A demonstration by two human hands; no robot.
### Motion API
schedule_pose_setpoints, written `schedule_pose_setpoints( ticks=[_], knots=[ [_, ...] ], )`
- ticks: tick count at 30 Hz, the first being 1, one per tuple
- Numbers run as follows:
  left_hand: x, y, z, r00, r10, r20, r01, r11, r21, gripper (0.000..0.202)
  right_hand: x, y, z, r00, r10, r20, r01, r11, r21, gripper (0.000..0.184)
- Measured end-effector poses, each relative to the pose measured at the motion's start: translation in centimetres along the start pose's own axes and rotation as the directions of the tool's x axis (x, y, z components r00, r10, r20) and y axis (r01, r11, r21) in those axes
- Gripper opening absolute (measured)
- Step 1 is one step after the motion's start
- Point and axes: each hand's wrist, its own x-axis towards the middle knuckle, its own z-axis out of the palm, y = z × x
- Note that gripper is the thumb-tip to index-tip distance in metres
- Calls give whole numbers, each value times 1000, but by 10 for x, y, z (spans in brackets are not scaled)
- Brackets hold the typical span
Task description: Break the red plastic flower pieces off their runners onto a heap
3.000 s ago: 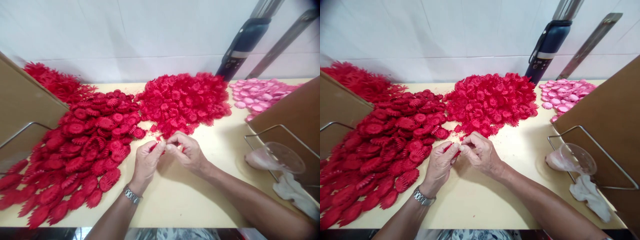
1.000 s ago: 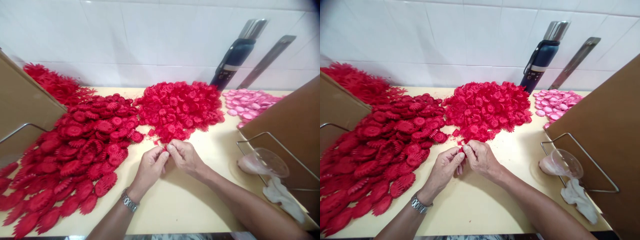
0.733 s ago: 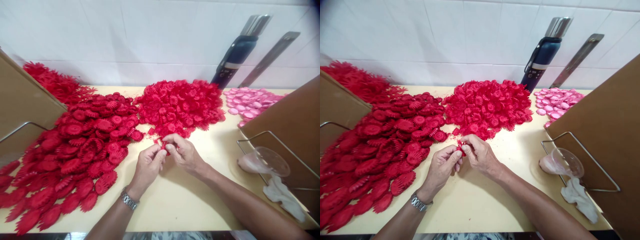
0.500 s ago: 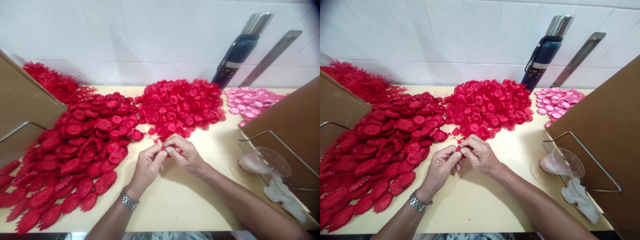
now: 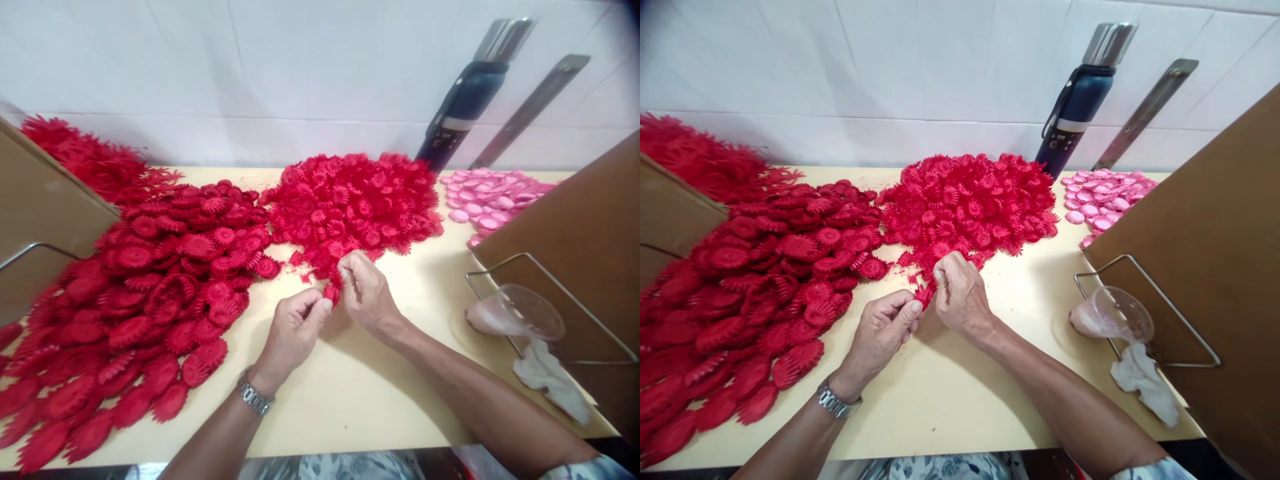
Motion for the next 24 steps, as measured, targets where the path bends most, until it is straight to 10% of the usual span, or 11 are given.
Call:
schedule_pose_setpoints(
  ticks=[8, 13, 18, 24],
  knots=[
    [-6, 4, -2, 997, 80, 5, -80, 997, 0, 35, 9, 19, -10, 987, 129, -98, -149, 962, -231, 20],
    [-2, 4, -5, 997, 6, -72, -6, 1000, 3, 30, 13, 26, -19, 1000, 16, -10, -18, 920, -391, 17],
    [0, 4, -7, 993, -32, -110, 26, 998, -51, 30, 12, 7, -23, 995, 59, 80, -70, 988, 137, 16],
    [0, 3, -6, 996, -11, -92, 2, 995, -104, 27, 5, -10, -14, 887, 166, 432, -402, 738, 542, 12]
  ],
)
